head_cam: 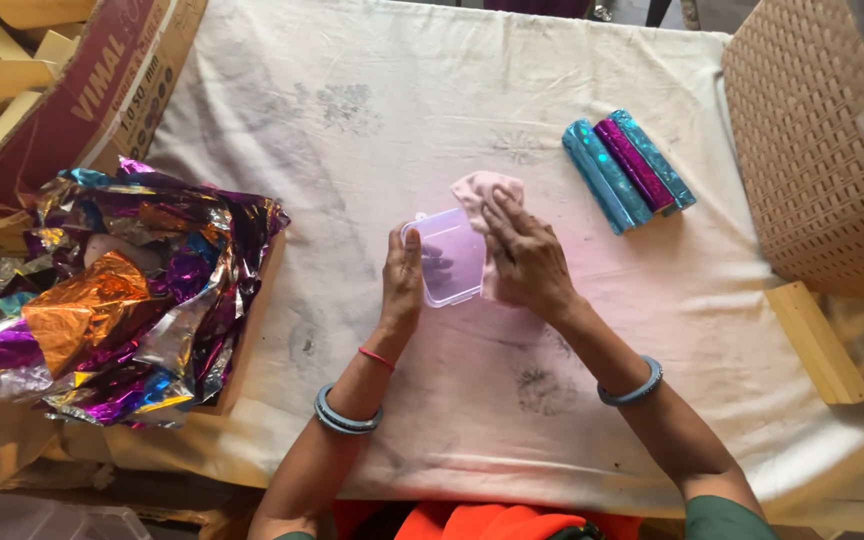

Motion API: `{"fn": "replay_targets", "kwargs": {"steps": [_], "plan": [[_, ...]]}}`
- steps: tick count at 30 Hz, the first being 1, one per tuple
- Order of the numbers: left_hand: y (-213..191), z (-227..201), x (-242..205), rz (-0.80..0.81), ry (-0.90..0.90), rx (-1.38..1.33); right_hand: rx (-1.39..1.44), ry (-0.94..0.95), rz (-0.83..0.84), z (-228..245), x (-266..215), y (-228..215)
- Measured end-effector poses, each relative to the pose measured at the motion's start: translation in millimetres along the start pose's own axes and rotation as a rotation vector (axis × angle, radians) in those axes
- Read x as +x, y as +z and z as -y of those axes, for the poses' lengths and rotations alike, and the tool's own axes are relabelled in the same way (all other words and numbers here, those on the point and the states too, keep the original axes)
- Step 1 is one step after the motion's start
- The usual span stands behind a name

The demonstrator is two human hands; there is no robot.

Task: The person wipes a translucent plastic container with a pink cloth, then places three rolls of shiny metallic paper inside and closes the lid. The person then picks up two small wooden blocks and wipes them with the cloth before placing them on the table.

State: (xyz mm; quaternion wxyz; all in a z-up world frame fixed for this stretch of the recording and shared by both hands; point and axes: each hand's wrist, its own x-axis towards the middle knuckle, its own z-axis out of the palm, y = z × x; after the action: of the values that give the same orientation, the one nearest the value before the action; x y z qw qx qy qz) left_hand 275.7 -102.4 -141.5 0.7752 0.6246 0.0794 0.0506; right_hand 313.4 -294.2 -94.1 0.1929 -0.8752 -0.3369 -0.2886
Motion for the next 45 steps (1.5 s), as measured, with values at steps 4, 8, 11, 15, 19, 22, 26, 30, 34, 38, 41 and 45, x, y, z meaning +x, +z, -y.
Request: {"fn": "replay_targets", "kwargs": {"steps": [4, 8, 11, 15, 19, 22, 26, 30, 34, 38, 41, 45], "plan": [[-2.1, 16.4, 2.6, -0.056, 0.138, 0.072, 0.142, 0.102, 0.091, 40.5, -13.5, 13.1], [-8.4, 23.7, 7.5, 0.010, 0.068, -0.142, 0.168, 0.024, 0.072, 75.5, -3.4, 26.0], [-7.5, 18.3, 10.4, 0.025, 0.069, -0.061, 0.260, 0.051, 0.098, 61.6, 12.1, 23.0], [-4.3, 18.8, 11.9, -0.073, 0.034, 0.095, 0.137, 0.002, -0.004, 8.1, 18.1, 20.4], [0.5, 11.2, 4.2, -0.053, 0.041, 0.023, 0.039, 0.147, 0.002, -21.9, 3.7, 9.7], [3.4, 9.1, 0.3, -0.075, 0.067, 0.064, 0.009, 0.175, 0.043, -11.0, -10.3, -0.4], [5.5, 13.3, 1.9, -0.126, 0.061, 0.134, -0.214, 0.130, 0.006, 7.0, -33.7, 4.8], [5.3, 14.7, 0.2, -0.129, 0.070, 0.153, -0.226, 0.050, 0.067, 41.5, -58.7, 25.4], [-3.4, 34.5, 11.3, -0.139, 0.168, 0.117, -0.053, -0.162, 0.051, 92.5, -27.9, -0.5], [-10.1, 15.3, 11.1, -0.022, 0.089, -0.200, 0.029, -0.054, -0.058, 35.3, -5.4, 24.9], [-13.5, 0.5, 12.0, -0.065, -0.093, -0.278, -0.007, -0.019, -0.287, -11.3, 25.9, -10.5], [-18.4, -0.8, 14.3, 0.034, -0.179, -0.454, 0.388, 0.463, -0.188, -80.5, 7.0, 14.6]]}}
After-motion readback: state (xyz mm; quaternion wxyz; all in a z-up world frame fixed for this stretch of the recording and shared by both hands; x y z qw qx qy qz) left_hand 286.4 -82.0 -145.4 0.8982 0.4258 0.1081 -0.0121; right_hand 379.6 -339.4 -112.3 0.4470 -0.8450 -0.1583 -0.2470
